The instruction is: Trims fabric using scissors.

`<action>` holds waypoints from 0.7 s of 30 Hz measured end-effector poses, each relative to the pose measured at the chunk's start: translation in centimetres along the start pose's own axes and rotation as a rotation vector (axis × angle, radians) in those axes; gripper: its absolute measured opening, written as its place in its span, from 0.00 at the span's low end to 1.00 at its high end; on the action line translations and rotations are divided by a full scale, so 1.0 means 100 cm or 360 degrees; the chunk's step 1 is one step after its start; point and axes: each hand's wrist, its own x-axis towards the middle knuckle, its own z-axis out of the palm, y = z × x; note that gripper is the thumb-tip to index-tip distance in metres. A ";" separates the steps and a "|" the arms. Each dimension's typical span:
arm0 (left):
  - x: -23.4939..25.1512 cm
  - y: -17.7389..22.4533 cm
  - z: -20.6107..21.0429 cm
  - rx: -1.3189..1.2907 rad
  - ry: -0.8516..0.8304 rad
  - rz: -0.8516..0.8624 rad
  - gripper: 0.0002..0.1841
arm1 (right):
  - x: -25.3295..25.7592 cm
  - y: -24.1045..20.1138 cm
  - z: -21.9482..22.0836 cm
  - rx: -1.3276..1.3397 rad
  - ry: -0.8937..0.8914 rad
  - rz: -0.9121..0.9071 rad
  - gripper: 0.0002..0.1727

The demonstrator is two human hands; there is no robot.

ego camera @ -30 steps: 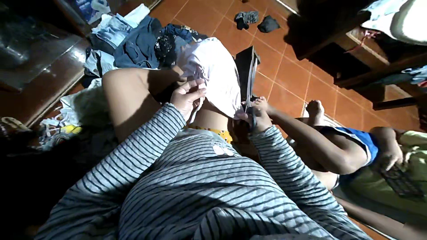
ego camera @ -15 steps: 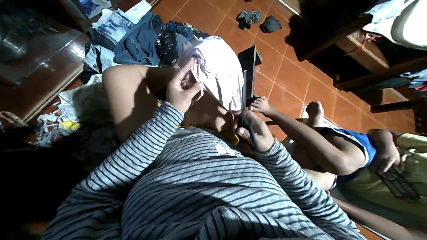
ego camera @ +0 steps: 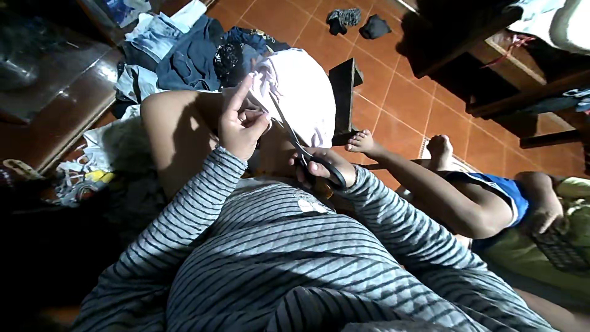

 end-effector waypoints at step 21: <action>-0.004 0.004 -0.002 0.0067 0.0037 -0.0007 0.53 | 0.036 -0.021 0.004 -0.0168 0.0023 -0.0053 0.41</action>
